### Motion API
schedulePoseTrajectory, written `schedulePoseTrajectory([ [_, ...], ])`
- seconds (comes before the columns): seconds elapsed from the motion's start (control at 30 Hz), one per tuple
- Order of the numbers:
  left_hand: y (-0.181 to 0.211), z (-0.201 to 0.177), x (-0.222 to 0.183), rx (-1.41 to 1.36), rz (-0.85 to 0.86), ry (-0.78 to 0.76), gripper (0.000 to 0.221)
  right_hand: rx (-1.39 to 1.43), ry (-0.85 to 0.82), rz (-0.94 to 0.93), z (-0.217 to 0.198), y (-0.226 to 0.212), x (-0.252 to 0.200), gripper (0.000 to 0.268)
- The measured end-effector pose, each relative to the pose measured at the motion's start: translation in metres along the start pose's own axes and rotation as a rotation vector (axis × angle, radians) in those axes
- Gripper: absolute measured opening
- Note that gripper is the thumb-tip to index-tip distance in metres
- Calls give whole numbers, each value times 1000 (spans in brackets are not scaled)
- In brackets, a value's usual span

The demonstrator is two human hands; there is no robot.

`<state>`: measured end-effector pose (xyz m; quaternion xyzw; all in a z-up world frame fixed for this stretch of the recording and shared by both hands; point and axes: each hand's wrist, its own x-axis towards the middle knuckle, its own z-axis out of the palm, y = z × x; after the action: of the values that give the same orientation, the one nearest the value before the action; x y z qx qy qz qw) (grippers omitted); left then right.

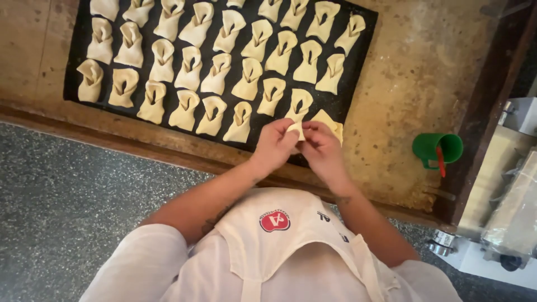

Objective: Shaping pre-cut dough pieces into twists, arranging them on a baking tray, and brushing them with a liquid.

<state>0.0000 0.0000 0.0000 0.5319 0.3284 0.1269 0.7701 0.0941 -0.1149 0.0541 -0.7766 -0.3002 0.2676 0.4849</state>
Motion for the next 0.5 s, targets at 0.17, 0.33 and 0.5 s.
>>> schedulePoseTrajectory([
  [0.17, 64, -21, -13, 119, 148, -109, 15, 1224, -473, 406, -2, 23, -15, 20],
  [0.33, 69, -39, -12, 490, 261, -246, 25, 613, -391, 324, -5, -11, -4, 24],
  [0.5, 69, -61, -10, 371, -336, -529, 27, 654, -302, 669, -2, 10, -10, 23],
])
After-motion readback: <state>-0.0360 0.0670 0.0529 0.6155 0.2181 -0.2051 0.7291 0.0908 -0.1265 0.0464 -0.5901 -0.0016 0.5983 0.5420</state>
